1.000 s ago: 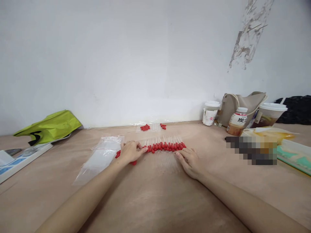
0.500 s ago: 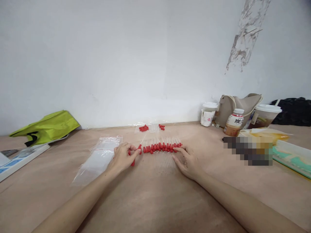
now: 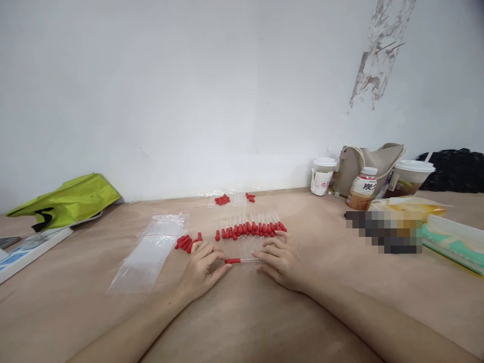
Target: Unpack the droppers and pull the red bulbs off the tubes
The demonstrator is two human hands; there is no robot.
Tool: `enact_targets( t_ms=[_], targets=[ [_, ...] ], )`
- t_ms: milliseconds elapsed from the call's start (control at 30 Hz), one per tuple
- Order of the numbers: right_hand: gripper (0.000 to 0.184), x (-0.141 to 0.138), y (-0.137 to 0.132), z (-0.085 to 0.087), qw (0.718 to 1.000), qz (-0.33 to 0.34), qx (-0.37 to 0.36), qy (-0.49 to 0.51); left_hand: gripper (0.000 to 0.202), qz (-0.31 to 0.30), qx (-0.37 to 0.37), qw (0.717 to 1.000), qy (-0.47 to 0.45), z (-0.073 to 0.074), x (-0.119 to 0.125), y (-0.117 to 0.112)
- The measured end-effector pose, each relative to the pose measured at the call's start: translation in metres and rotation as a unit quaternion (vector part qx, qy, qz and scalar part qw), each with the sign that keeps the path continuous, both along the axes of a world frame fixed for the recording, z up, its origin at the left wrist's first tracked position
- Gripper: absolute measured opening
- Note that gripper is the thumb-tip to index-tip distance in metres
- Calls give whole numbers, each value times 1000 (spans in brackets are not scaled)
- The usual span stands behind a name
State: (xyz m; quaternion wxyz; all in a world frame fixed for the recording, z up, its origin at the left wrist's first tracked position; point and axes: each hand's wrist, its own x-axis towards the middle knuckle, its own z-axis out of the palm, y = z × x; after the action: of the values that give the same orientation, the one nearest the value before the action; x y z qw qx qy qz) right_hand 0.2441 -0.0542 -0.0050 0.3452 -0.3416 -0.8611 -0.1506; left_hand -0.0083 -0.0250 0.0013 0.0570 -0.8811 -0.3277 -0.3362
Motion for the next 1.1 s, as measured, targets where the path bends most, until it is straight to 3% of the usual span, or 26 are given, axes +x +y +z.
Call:
enact_targets(
  t_ms=[167,300,467,900,1100],
  targets=[
    [18,-7,0,-1,1000,-13,-10,-12,16,-24,-20,999,-21,4,3,-3],
    [20,-12,-2,-1,1000,-6,-14,-13,34,-72,-39,997,-4,4,8,-6],
    [20,-13,-4,0,1000,10,-3,-11,17,-87,-57,994,14,0,16,-4],
    [21,-8,-11,0,999,32,-2,-6,19,-112,-40,990,75,0,16,-12],
    [21,12,-3,-3,999,-4,-30,35,16,-83,-31,996,27,1,-1,-8]
  ],
)
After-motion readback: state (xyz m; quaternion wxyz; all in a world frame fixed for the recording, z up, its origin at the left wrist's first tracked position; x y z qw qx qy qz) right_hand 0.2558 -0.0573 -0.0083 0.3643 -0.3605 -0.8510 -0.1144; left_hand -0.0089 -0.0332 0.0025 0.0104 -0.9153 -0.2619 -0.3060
